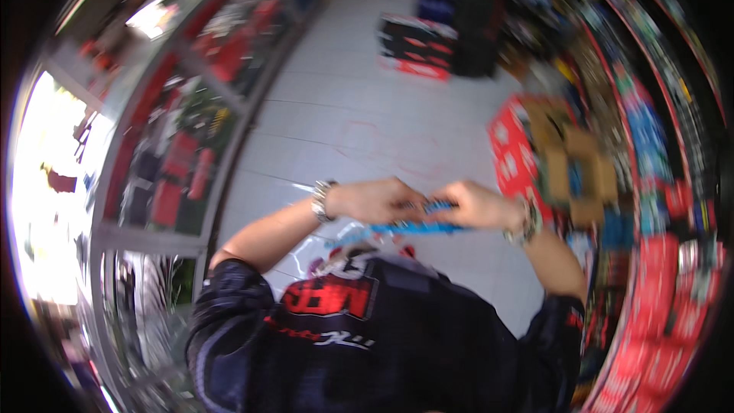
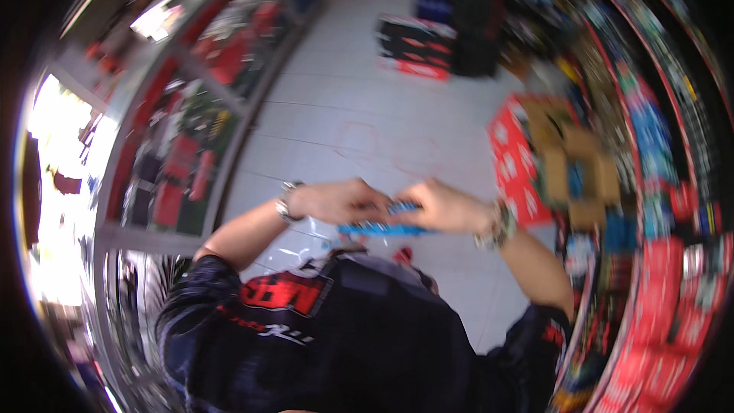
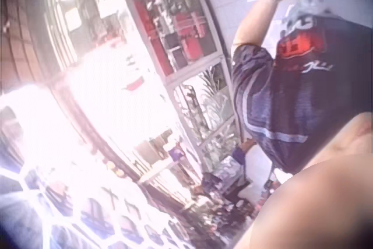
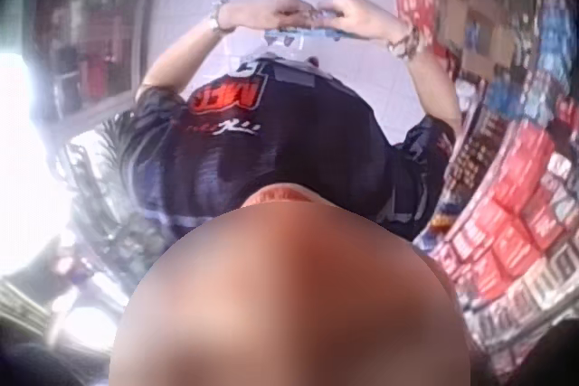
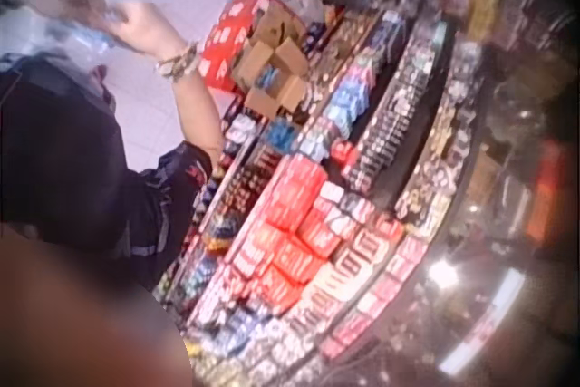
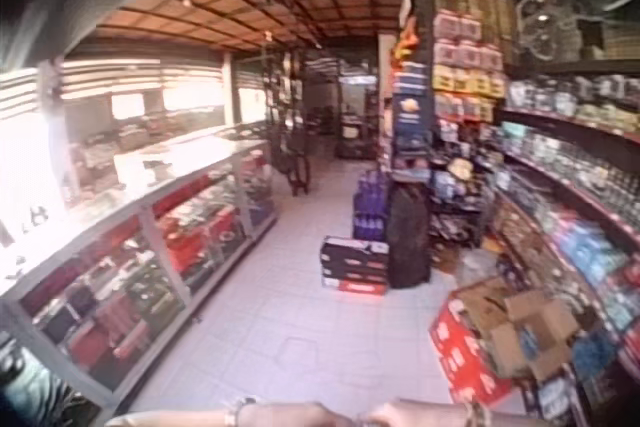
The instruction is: The person repeatedly picks small blue lanyard segments from a cardboard box, aligns and joins them end-to-end, and places the assembled lanyard back into the box. The process is repeated multiple times in a retail store aisle.
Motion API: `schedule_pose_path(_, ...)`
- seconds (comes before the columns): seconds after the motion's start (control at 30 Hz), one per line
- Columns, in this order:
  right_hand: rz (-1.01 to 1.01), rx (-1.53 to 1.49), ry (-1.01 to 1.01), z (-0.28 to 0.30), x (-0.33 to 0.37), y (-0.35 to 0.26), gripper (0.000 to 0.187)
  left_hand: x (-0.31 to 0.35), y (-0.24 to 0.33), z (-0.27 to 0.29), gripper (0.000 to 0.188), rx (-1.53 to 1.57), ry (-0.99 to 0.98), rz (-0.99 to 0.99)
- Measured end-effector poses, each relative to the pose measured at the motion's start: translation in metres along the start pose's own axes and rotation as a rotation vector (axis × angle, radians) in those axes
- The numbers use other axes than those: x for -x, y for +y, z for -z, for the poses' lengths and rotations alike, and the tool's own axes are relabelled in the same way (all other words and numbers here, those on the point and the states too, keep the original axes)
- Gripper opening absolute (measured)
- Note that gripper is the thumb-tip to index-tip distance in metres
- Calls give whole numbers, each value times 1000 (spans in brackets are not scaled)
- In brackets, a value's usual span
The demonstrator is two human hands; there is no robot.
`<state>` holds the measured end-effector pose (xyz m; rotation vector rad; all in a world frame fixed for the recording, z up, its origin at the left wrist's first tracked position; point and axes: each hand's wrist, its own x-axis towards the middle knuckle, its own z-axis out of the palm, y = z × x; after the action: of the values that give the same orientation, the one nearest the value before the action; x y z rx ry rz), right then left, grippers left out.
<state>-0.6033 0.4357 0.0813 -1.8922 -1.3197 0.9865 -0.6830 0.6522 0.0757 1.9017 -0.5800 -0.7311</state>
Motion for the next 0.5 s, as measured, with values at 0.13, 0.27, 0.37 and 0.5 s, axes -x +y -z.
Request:
schedule_pose_path(0.13,-235,-465,-21,27,67,22,26,-73,25,9,28,122,-192,19)
schedule_pose_path(0.27,-162,-567,303,42,118,25,26,-145,49,14,29,120,-274,-111)
schedule_pose_path(0.37,-203,-557,478,46,149,40,26,-192,55,12,30,124,-288,-226)
schedule_pose_path(0.5,-305,-511,666,69,172,83,23,-267,53,19,31,191,-291,-315)
